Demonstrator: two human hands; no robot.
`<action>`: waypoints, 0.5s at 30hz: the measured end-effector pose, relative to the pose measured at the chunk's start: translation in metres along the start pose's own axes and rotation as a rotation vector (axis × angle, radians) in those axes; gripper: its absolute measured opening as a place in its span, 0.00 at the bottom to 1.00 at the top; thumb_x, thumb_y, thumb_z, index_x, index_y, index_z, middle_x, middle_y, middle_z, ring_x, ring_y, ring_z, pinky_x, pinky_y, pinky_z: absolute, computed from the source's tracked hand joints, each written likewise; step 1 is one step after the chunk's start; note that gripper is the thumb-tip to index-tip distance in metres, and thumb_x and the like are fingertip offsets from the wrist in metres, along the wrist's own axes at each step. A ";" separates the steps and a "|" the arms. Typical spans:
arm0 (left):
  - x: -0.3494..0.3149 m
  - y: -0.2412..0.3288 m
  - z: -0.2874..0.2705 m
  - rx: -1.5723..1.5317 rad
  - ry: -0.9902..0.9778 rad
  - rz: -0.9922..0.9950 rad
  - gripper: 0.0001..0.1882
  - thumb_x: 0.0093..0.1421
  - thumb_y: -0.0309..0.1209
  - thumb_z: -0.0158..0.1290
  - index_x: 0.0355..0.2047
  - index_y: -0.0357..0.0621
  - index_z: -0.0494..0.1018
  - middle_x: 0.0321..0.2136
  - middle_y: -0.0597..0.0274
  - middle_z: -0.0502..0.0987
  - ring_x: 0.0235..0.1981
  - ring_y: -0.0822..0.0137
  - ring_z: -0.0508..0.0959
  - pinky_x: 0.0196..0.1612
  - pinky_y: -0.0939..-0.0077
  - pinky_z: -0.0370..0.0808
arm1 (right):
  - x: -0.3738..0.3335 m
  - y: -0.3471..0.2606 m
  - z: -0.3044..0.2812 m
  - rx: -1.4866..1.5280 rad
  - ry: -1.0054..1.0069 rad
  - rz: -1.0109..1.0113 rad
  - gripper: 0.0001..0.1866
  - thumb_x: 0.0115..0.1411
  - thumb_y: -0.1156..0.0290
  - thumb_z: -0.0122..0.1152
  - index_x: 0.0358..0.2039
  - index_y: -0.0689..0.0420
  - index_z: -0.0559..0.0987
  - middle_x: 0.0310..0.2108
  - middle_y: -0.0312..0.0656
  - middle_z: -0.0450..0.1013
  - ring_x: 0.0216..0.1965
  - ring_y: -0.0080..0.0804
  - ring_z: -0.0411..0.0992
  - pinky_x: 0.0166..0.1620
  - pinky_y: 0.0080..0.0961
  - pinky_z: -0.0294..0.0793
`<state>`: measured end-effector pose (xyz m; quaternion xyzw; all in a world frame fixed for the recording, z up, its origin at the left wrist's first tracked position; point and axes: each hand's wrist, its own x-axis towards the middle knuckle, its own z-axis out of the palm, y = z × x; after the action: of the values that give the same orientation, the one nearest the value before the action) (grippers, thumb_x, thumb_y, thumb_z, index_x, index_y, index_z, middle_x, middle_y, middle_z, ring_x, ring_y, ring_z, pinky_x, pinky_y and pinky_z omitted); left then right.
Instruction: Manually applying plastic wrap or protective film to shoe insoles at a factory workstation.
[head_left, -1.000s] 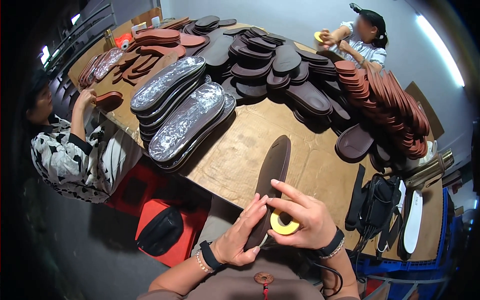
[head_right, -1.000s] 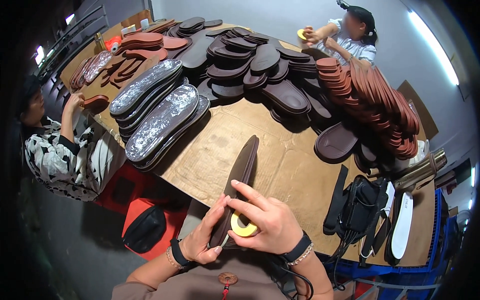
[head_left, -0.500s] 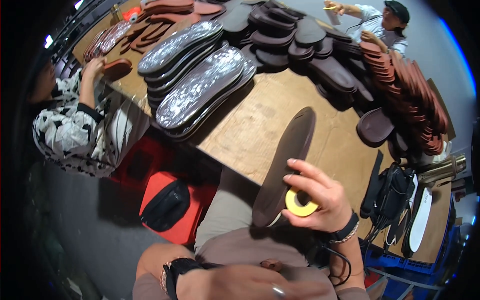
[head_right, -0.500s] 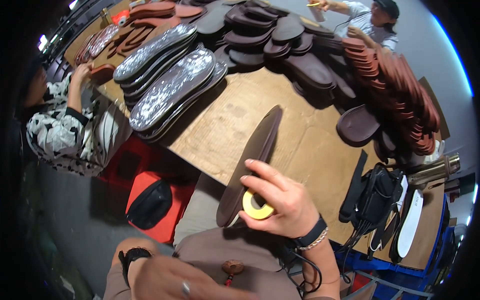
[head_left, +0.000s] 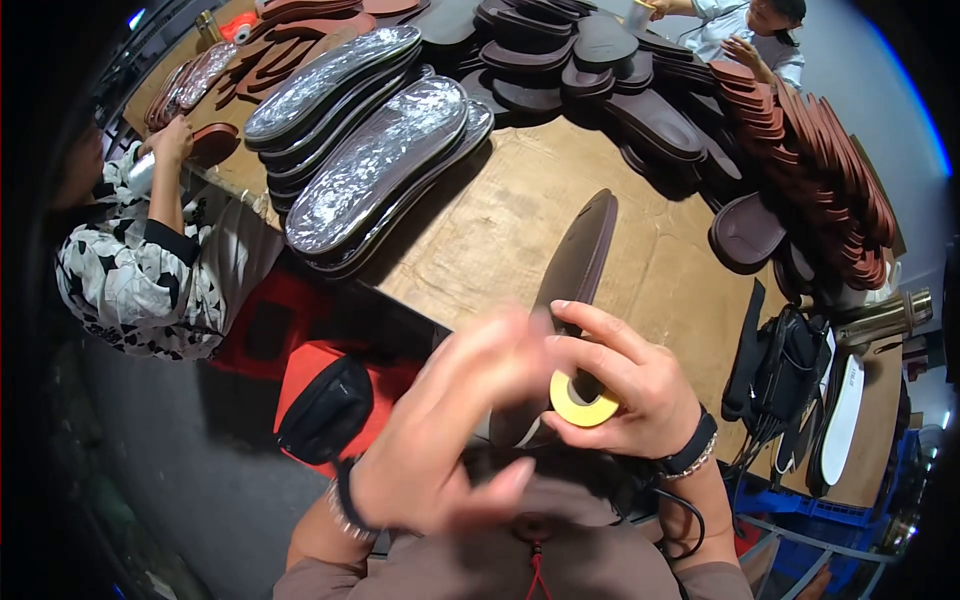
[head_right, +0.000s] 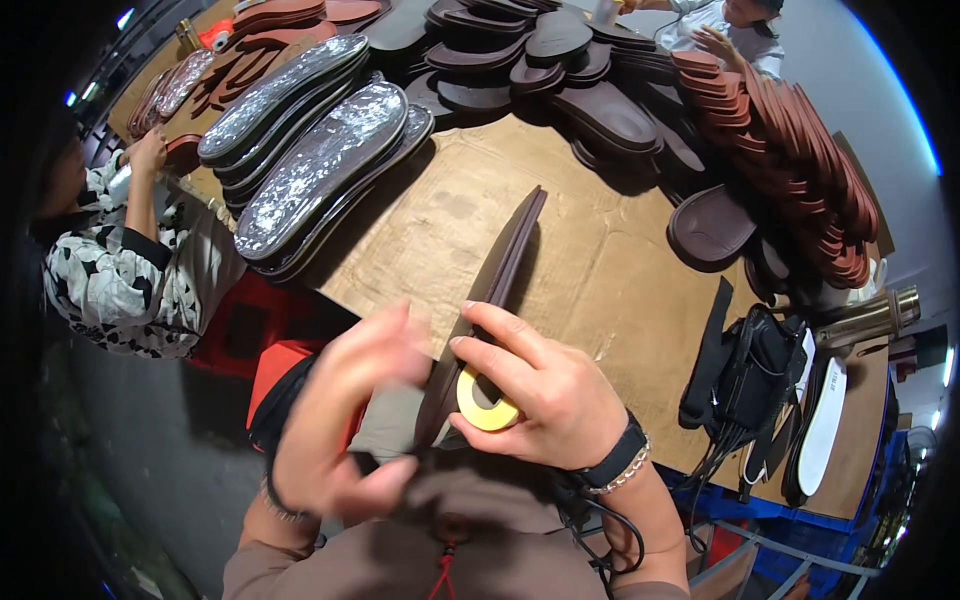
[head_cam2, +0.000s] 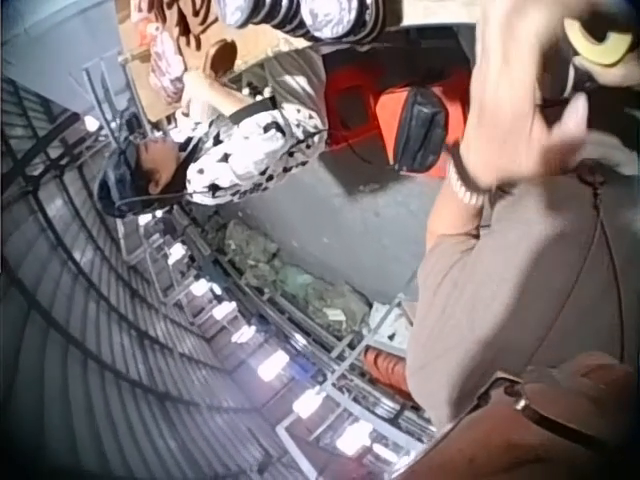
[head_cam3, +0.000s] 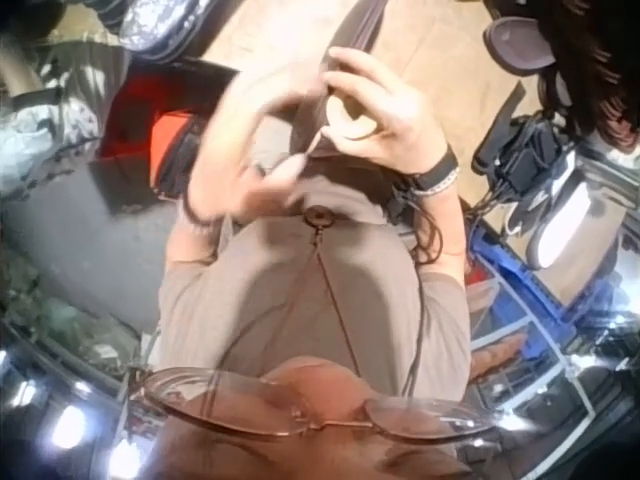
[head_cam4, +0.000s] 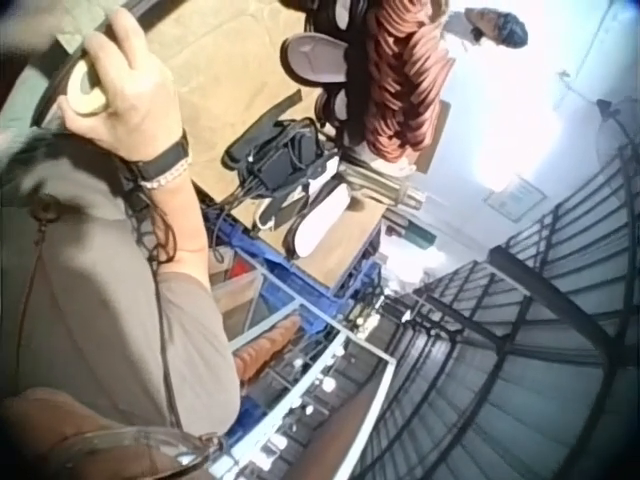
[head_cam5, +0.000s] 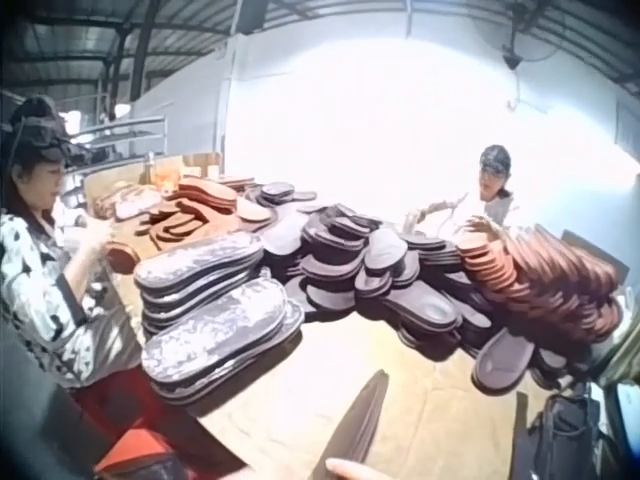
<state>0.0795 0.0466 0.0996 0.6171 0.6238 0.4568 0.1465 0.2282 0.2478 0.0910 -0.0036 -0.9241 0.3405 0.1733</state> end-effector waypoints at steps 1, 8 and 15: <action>0.002 -0.008 0.013 -0.083 -0.031 -0.198 0.51 0.48 0.33 0.62 0.72 0.33 0.56 0.72 0.35 0.56 0.76 0.41 0.51 0.75 0.53 0.51 | 0.001 -0.002 0.001 0.016 -0.009 -0.015 0.30 0.44 0.69 0.81 0.49 0.61 0.82 0.58 0.53 0.75 0.47 0.46 0.82 0.48 0.32 0.82; -0.003 -0.066 0.057 -0.339 -0.122 -0.146 0.55 0.53 0.37 0.58 0.77 0.34 0.42 0.77 0.34 0.40 0.79 0.42 0.41 0.77 0.56 0.43 | 0.004 -0.002 0.001 -0.023 -0.001 -0.059 0.29 0.48 0.68 0.79 0.51 0.61 0.80 0.59 0.54 0.73 0.46 0.50 0.81 0.45 0.36 0.83; -0.001 -0.062 0.063 -0.330 -0.067 -0.088 0.53 0.54 0.40 0.49 0.77 0.35 0.41 0.77 0.35 0.41 0.79 0.42 0.39 0.78 0.54 0.39 | 0.002 -0.018 -0.011 -0.008 -0.017 0.030 0.40 0.47 0.70 0.78 0.63 0.59 0.74 0.61 0.58 0.67 0.46 0.48 0.79 0.48 0.36 0.80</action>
<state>0.0872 0.0816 0.0183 0.5714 0.5615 0.5255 0.2864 0.2315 0.2411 0.1106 -0.0154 -0.9267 0.3394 0.1603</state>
